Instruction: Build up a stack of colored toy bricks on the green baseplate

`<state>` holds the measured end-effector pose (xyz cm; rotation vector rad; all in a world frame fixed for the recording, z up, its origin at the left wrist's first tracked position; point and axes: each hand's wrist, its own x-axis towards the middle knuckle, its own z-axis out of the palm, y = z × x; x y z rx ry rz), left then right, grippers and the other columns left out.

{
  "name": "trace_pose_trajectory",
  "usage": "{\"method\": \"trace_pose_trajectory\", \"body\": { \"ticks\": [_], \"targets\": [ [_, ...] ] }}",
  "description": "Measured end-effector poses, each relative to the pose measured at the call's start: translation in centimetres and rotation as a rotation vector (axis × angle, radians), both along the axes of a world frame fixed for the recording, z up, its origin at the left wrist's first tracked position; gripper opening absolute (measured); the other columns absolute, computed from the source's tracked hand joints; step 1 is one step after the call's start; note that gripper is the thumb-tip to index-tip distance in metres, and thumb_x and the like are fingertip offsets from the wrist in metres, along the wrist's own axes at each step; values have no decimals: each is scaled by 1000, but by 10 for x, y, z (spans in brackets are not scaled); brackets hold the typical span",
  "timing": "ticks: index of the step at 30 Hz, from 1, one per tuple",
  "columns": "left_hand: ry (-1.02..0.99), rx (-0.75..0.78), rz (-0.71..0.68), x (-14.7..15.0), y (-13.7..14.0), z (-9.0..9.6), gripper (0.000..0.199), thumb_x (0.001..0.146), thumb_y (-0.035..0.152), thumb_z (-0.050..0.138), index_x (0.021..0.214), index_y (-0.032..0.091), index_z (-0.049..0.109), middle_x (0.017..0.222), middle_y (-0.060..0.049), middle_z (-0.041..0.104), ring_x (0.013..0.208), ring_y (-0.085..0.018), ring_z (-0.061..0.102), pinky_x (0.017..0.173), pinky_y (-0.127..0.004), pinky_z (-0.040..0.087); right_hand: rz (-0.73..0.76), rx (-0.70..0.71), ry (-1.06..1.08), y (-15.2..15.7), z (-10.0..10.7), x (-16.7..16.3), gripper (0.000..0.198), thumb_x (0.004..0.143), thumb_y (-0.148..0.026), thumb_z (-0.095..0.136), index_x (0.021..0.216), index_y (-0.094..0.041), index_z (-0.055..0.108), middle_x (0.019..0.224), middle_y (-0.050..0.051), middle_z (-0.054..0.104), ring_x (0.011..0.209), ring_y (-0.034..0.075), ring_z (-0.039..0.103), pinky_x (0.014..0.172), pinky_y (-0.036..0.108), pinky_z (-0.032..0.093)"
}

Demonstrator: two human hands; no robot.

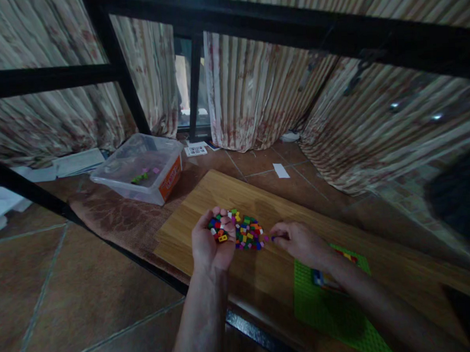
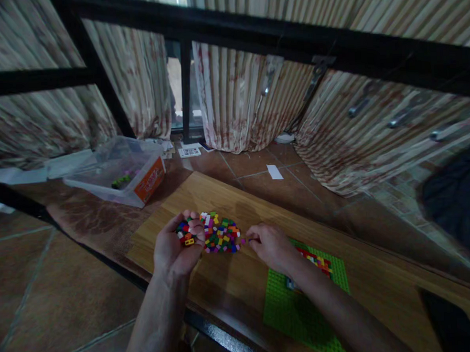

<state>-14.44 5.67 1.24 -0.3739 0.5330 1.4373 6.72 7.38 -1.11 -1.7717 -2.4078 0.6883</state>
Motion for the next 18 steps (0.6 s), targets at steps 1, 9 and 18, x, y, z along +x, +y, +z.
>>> {"method": "trace_pose_trajectory", "body": {
  "ticks": [1, 9, 18],
  "targets": [
    [7, 5, -11, 1, 0, 0, 26, 89, 13, 42, 68, 10, 58, 65, -3, 54, 49, -5, 47, 42, -13, 40, -1, 6, -41, -3, -1, -3, 21, 81, -13, 55, 92, -20, 72, 89, 5, 74, 81, 18, 66, 71, 26, 44],
    [91, -22, -44, 10, 1, -3, 23, 88, 13, 44, 70, 9, 59, 65, -4, 55, 51, -6, 50, 44, -13, 43, -57, 16, -74, -2, -3, -11, 17, 80, -11, 54, 85, -17, 69, 86, 7, 73, 81, 19, 66, 72, 28, 45],
    [49, -52, -96, 39, -1, -3, 19, 85, 12, 50, 72, 9, 63, 67, -4, 62, 56, -11, 59, 48, -21, 51, -13, -45, 767, -20, 52, -59, 24, 82, -20, 58, 104, -22, 67, 84, 0, 70, 74, 12, 65, 69, 24, 52]
  ]
}}
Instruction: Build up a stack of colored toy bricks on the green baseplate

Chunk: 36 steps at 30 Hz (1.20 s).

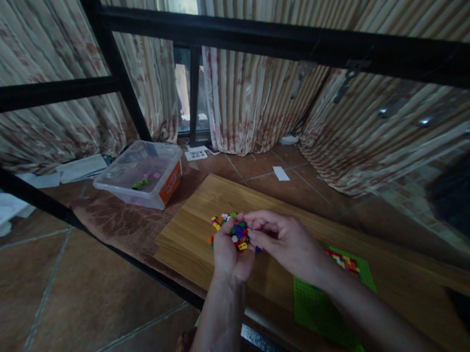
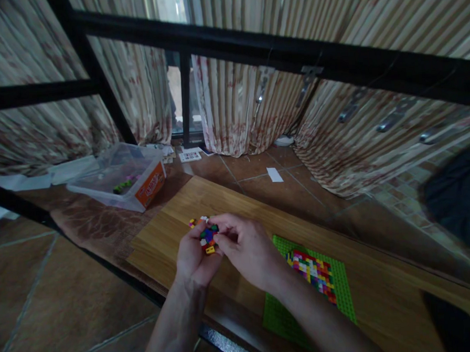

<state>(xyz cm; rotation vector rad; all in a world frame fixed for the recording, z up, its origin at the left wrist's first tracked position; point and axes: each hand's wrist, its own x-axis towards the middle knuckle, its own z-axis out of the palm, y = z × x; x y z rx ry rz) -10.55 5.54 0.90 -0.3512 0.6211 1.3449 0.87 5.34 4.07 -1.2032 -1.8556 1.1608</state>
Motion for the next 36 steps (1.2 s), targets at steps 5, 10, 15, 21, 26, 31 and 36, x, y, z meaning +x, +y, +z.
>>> {"method": "trace_pose_trajectory", "body": {
  "ticks": [5, 10, 15, 21, 26, 31, 36],
  "targets": [
    [-69, -39, 6, -6, -1, 2, 19, 87, 12, 49, 74, 8, 62, 72, -7, 63, 62, -10, 61, 55, -19, 53, -166, -3, 61, -8, 2, 12, 23, 83, -32, 62, 103, -23, 71, 86, 1, 71, 72, 13, 66, 67, 25, 55],
    [-88, 11, -1, -17, -1, 5, 24, 92, 17, 44, 72, 10, 56, 68, -4, 56, 51, -5, 51, 43, -11, 43, -406, -66, 13, -35, 9, 60, 27, 78, -44, 69, 94, -23, 73, 83, 4, 74, 74, 17, 70, 67, 27, 57],
    [-139, 90, -38, -20, -1, 5, 27, 95, 16, 37, 72, 12, 50, 65, 0, 48, 45, -2, 42, 36, -9, 32, -762, -1, 14, -61, 3, 117, 33, 69, -49, 75, 85, -21, 73, 79, 6, 74, 71, 21, 71, 63, 31, 58],
    [-166, 104, -193, 2, -5, 4, 29, 97, 20, 33, 75, 12, 49, 67, 0, 48, 45, -2, 41, 34, -9, 29, -867, 156, -33, -66, -28, 147, 21, 74, -42, 70, 80, -22, 73, 85, 5, 73, 81, 20, 67, 74, 34, 53],
    [-72, 46, -358, 43, -17, 3, 27, 96, 18, 36, 73, 13, 50, 66, 1, 45, 43, -1, 38, 33, -9, 27, -735, 169, 27, -47, -55, 144, 15, 79, -36, 66, 81, -24, 74, 89, 3, 72, 87, 19, 65, 82, 34, 49],
    [94, 25, -490, 80, -25, -7, 22, 92, 16, 44, 73, 11, 54, 66, 0, 46, 42, -1, 37, 32, -10, 24, -694, 114, 64, -36, -69, 145, 13, 77, -33, 67, 78, -23, 75, 86, 3, 73, 85, 20, 65, 82, 35, 49],
    [260, 63, -563, 109, -28, -22, 11, 86, 15, 53, 86, 8, 62, 65, 1, 47, 41, -1, 36, 33, -11, 22, -664, 40, 69, -36, -67, 144, 13, 76, -32, 68, 79, -23, 76, 82, 3, 73, 80, 19, 65, 78, 33, 49]
  ]
}}
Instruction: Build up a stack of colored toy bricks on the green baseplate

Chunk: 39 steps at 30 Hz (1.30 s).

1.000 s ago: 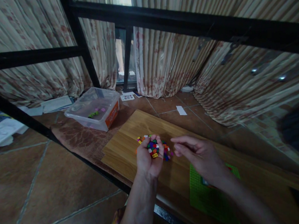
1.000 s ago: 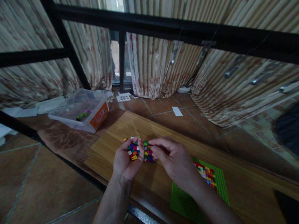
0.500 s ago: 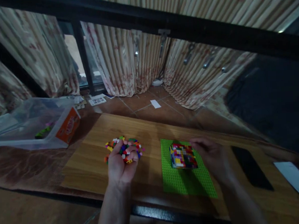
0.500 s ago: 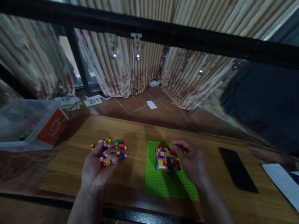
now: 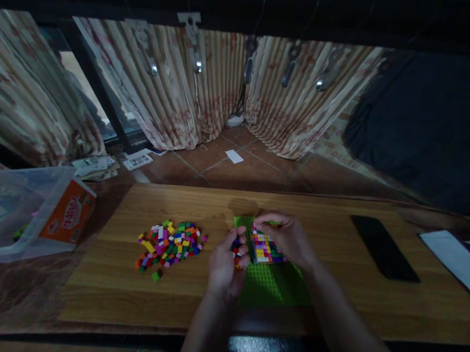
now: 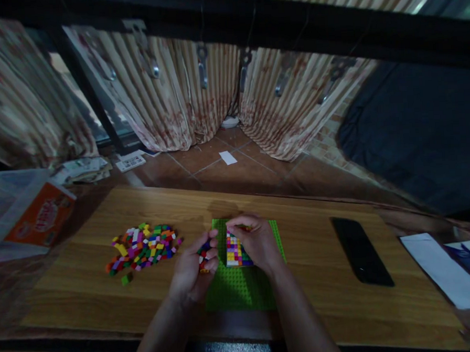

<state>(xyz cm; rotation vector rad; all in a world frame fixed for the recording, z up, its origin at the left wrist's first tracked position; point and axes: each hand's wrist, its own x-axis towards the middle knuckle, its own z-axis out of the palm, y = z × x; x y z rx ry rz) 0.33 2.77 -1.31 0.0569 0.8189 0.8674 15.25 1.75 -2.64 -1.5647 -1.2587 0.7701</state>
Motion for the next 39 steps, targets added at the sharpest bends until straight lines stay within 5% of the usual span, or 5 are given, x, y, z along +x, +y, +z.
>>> {"method": "trace_pose_trajectory", "body": {
  "ticks": [12, 23, 29, 35, 39],
  "targets": [
    [216, 202, -7, 24, 0, -15, 24, 70, 25, 67, 90, 11, 67, 64, 4, 50, 43, -2, 38, 38, -14, 20, -21, -107, 67, 1, 4, -4, 14, 75, -30, 67, 79, -20, 76, 76, 2, 74, 68, 17, 66, 62, 27, 49],
    [249, 195, -21, 24, -1, -14, 22, 70, 28, 70, 84, 12, 69, 61, 4, 50, 41, -1, 36, 37, -13, 19, 16, -79, -84, 1, 11, -4, 20, 79, -23, 59, 92, -23, 74, 92, 2, 76, 87, 19, 69, 84, 35, 51],
    [3, 4, 74, 16, 2, -13, 11, 81, 14, 57, 86, 8, 65, 62, 2, 48, 41, -1, 35, 33, -11, 22, 21, -42, -119, -2, 1, 1, 31, 79, -25, 62, 109, -25, 70, 95, 3, 74, 93, 20, 67, 91, 40, 48],
    [-242, -116, 224, 6, 10, 2, 18, 88, 13, 48, 87, 8, 65, 69, -5, 58, 53, -5, 52, 46, -12, 45, -148, 62, -104, -23, 11, -5, 21, 83, -34, 62, 100, -26, 72, 107, 4, 72, 101, 22, 65, 92, 40, 47],
    [-246, -82, 331, 5, 10, 9, 19, 87, 12, 49, 87, 9, 68, 81, -9, 66, 71, -11, 64, 65, -21, 56, -35, 62, -56, -36, 30, -20, 16, 84, -35, 63, 93, -28, 74, 97, 2, 74, 89, 20, 67, 78, 33, 51]
  ]
}}
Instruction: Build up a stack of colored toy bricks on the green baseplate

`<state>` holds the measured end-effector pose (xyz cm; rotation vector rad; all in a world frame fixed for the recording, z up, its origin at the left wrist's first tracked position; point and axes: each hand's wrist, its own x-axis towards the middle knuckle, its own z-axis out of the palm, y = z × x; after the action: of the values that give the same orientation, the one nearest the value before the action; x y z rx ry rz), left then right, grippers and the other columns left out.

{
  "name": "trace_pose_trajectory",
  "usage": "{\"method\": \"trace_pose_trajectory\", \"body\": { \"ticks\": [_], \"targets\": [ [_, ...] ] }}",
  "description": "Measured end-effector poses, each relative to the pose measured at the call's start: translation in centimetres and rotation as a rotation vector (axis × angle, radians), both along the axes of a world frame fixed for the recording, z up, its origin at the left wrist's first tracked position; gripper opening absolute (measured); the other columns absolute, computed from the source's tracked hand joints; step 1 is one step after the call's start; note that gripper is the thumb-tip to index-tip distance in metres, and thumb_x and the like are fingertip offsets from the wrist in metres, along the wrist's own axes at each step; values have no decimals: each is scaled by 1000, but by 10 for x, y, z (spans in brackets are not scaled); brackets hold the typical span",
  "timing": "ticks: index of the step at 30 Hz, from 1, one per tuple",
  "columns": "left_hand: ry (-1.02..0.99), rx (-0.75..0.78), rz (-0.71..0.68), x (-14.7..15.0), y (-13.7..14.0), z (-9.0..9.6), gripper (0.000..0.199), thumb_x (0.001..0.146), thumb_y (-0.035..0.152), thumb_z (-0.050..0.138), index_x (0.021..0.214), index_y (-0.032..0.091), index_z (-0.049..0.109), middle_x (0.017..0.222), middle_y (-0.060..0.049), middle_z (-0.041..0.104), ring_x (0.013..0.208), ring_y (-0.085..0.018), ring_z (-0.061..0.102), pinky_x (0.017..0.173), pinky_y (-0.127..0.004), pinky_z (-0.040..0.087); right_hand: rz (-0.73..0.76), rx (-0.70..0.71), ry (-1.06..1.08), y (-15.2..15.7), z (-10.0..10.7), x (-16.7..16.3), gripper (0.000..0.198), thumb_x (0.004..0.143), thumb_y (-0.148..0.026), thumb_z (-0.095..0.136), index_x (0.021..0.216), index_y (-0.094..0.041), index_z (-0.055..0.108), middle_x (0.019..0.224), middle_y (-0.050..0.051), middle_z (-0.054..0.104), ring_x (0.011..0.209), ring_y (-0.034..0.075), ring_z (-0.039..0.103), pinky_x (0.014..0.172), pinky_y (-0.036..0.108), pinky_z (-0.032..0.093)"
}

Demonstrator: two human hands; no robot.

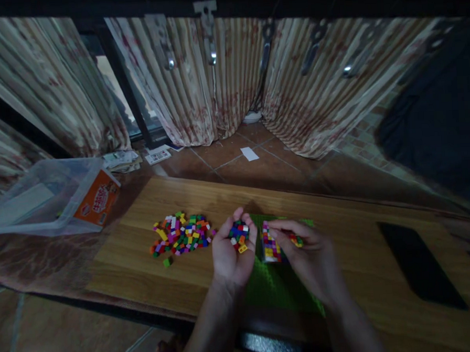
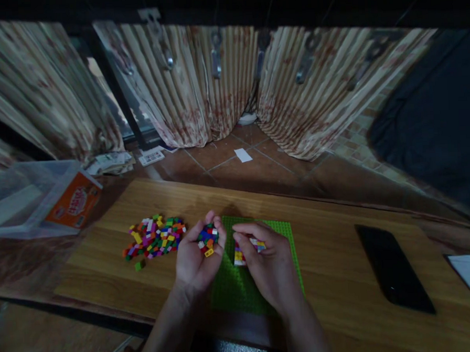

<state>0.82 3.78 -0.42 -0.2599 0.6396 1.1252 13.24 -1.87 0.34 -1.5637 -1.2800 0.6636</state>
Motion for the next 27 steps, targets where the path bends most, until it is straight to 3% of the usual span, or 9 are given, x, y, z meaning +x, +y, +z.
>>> {"method": "trace_pose_trajectory", "body": {
  "ticks": [5, 20, 27],
  "targets": [
    [-50, 84, -25, 2, -4, 2, 19, 86, 17, 52, 88, 10, 70, 86, -9, 68, 77, -13, 66, 71, -25, 57, 221, -69, -80, -5, 15, -17, 13, 85, -27, 62, 91, -29, 73, 96, 0, 73, 89, 18, 67, 77, 30, 51],
    [-8, 131, -13, 3, -10, 8, 21, 88, 23, 53, 92, 11, 70, 88, -8, 67, 78, -13, 64, 76, -25, 54, 281, -143, -289, -4, 17, -33, 9, 85, -19, 62, 78, -23, 60, 85, -1, 63, 85, 17, 61, 79, 31, 45],
    [0, 69, 45, -1, -4, 0, 17, 86, 21, 54, 88, 11, 68, 82, -7, 66, 72, -12, 64, 70, -24, 55, 381, -87, -210, -7, 19, -35, 15, 87, -11, 58, 86, -24, 66, 92, -1, 65, 90, 14, 61, 81, 29, 46]
  ]
}}
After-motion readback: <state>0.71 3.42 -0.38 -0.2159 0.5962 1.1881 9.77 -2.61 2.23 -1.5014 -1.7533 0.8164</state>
